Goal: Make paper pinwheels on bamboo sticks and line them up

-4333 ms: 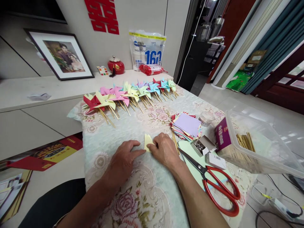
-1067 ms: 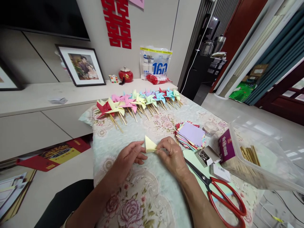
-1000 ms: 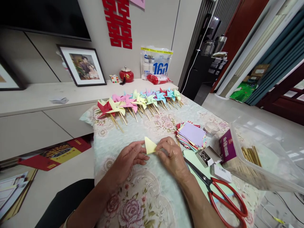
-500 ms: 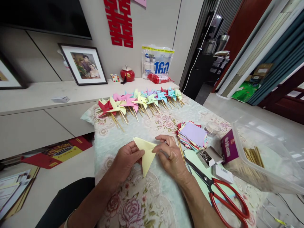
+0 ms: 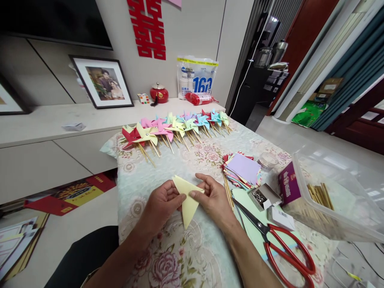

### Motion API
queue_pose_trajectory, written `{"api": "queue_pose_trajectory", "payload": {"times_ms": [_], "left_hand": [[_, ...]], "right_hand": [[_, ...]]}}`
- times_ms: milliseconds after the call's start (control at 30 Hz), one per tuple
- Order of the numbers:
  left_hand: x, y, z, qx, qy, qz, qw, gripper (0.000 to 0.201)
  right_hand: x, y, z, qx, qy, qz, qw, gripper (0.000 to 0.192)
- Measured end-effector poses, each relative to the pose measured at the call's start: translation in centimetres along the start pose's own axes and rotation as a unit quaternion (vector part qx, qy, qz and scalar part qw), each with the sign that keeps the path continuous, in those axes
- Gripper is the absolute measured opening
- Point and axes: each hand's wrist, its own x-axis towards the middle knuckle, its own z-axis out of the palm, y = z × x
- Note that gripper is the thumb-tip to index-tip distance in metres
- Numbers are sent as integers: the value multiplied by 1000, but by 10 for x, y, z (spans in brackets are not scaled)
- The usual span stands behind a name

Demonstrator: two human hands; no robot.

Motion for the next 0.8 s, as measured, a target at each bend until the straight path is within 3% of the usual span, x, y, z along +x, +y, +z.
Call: {"api": "queue_pose_trajectory", "payload": {"times_ms": [267, 500, 667, 800], "left_hand": [[0, -1, -2, -31, -30, -32, 999, 26], [-1, -1, -3, -21, -13, -30, 999, 25], [-3, -1, -1, -4, -3, -23, 1000, 22], [-4, -1, 2, 11, -1, -20, 1000, 20]], "right_hand": [[2, 1, -3, 29, 1, 15, 999, 57], [-1, -1, -1, 32, -13, 25, 999, 53], [-4, -4, -1, -21, -32, 35, 999, 37], [-4, -1, -2, -57, -30, 38, 997, 40]]}}
